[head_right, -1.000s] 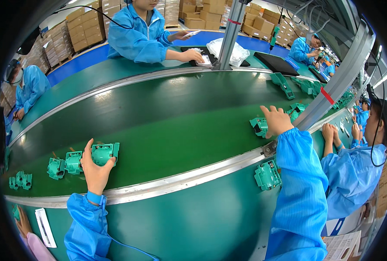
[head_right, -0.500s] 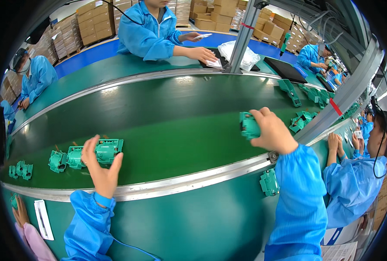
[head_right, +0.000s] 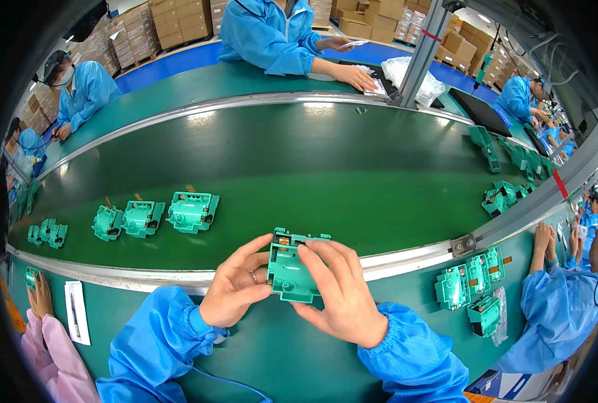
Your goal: The person assembles small electronic components, flexible flat cables, and circuit boards into green plastic housings by hand.
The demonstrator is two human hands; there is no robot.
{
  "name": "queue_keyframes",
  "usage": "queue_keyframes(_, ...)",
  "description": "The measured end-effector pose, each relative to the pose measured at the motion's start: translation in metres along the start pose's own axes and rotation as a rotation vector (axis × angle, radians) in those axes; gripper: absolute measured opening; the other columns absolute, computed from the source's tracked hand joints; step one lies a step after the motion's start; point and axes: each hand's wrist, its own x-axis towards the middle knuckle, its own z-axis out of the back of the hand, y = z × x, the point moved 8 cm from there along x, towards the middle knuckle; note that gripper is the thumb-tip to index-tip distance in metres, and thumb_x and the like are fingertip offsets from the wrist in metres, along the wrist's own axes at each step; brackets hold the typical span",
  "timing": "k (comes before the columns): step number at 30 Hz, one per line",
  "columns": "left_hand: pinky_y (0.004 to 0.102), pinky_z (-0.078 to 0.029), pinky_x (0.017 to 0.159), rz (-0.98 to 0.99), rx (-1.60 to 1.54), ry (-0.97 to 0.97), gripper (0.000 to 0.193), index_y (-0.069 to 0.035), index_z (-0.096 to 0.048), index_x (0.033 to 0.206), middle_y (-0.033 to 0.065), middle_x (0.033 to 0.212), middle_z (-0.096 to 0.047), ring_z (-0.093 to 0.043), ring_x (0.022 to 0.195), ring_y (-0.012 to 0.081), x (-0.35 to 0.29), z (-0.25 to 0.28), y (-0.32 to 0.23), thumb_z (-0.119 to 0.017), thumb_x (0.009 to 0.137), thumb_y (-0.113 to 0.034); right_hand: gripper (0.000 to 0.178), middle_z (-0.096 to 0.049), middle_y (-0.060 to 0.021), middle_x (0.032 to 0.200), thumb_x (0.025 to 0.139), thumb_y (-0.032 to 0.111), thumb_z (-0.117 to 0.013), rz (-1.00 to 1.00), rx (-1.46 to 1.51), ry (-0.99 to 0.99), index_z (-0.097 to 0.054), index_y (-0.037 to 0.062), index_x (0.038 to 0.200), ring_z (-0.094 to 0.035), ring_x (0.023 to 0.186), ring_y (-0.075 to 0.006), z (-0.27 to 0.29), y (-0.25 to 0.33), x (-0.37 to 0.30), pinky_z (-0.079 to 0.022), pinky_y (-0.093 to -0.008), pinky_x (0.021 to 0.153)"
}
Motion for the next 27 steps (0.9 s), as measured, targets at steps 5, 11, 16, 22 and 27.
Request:
queue_keyframes(5,0.0369,-0.042,0.088,0.01,-0.109,0.004,0.066,-0.005,-0.024,0.134,0.02,0.125,-0.039,-0.048,0.106,0.024,0.005,0.007,0.004,-0.054,0.076,0.006,0.081,-0.039,-0.0206,0.122,0.052,0.007,-0.075,0.015,0.054,-0.073,-0.037,0.0002,0.123,-0.04,0.111,-0.0385,-0.001,-0.015,-0.003,-0.038,-0.0439,0.089)
queue_keyframes(11,0.0366,-0.041,0.088,0.051,-0.227,-0.021,0.066,-0.004,-0.025,0.133,0.0194,0.123,-0.042,-0.049,0.106,0.0242,0.01,0.007,0.01,-0.054,0.074,0.006,0.085,-0.039,-0.0209,0.121,0.051,0.003,-0.075,0.032,0.191,-0.041,-0.033,0.0005,0.125,-0.038,0.114,-0.041,-0.005,-0.028,-0.012,-0.036,-0.0459,0.092)
queue_keyframes(16,0.0356,-0.041,0.088,0.012,-0.077,-0.068,0.065,-0.004,-0.027,0.132,0.0188,0.12,-0.045,-0.049,0.105,0.0241,0.008,0.01,0.009,-0.053,0.074,0.007,0.084,-0.038,-0.0216,0.123,0.05,0.002,-0.074,0.061,0.223,-0.027,-0.034,0.0007,0.124,-0.036,0.116,-0.041,-0.009,-0.027,-0.014,-0.035,-0.0462,0.093)
queue_keyframes(22,0.0348,-0.041,0.088,-0.053,-0.104,-0.135,0.064,-0.004,-0.028,0.131,0.0179,0.12,-0.044,-0.049,0.105,0.0235,0.009,0.02,0.007,-0.054,0.074,0.008,0.08,-0.032,-0.0199,0.13,0.072,0.008,-0.067,-0.274,0.912,-0.029,-0.018,0.0018,0.134,-0.036,0.119,-0.0315,-0.028,-0.051,-0.02,-0.031,-0.0414,0.096)
queue_keyframes(27,0.0352,-0.042,0.088,-0.101,-0.05,-0.159,0.065,-0.003,-0.027,0.131,0.0171,0.12,-0.043,-0.049,0.105,0.0234,0.01,0.017,0.003,-0.055,0.073,0.008,0.061,-0.038,-0.0194,0.126,0.082,0.001,-0.049,-0.568,1.355,-0.058,-0.018,0.0011,0.135,-0.044,0.111,-0.0258,-0.038,-0.059,-0.032,-0.037,-0.036,0.091)
